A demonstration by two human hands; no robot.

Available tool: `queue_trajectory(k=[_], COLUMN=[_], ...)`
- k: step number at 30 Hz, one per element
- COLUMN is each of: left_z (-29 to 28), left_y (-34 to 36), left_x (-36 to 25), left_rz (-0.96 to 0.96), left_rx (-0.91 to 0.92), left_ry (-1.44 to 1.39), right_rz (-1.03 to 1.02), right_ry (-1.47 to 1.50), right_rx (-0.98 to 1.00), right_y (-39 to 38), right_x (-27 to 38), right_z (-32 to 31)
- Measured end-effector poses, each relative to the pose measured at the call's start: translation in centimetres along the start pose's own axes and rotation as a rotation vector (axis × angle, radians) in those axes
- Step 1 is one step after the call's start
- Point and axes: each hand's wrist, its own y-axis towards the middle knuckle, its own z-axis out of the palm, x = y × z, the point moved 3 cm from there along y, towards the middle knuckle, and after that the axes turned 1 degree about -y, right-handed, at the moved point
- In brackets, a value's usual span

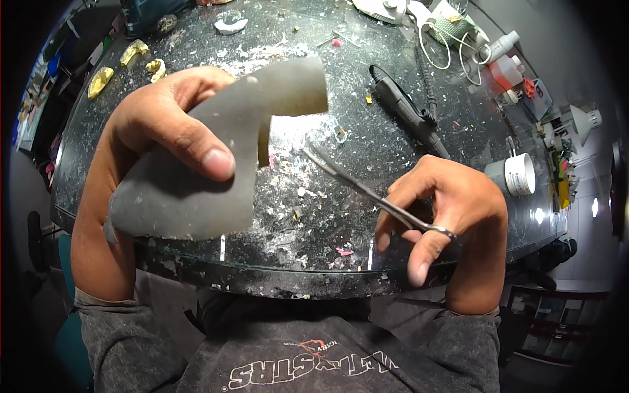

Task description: The person grinds a clear dental retainer with a rotary tool, cuts a piece of sandpaper with scissors to wrap around the tool's bit, and sands the retainer using the rotary tool.

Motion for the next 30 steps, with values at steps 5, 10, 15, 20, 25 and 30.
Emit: queue_trajectory(k=[5,10,15,20,25,30], left_z=[1.4,1.3,1.3,1.4,1.6,1.9], left_y=[0.7,0.6,0.5,0.6,1.0,0.8], left_x=[1.2,1.2,1.3,1.7,2.1,2.5], left_rz=[-0.216,-0.194,-0.200,-0.288,-0.362,-0.457], left_rx=[0.116,0.136,0.160,0.218,0.333,0.422], left_ry=[-0.064,-0.087,-0.077,-0.135,-0.165,-0.241], right_rz=[-0.124,-0.132,-0.179,-0.149,-0.159,-0.178], right_ry=[-0.191,-0.270,-0.333,-0.329,-0.359,-0.333], right_rx=[-0.044,-0.036,-0.031,-0.009,0.011,0.090], right_y=[0.8,0.6,0.5,0.2,-0.1,0.0], right_x=[0.5,0.6,0.6,0.9,0.6,0.8], right_z=[0.5,0.6,0.7,0.8,0.9,1.3])
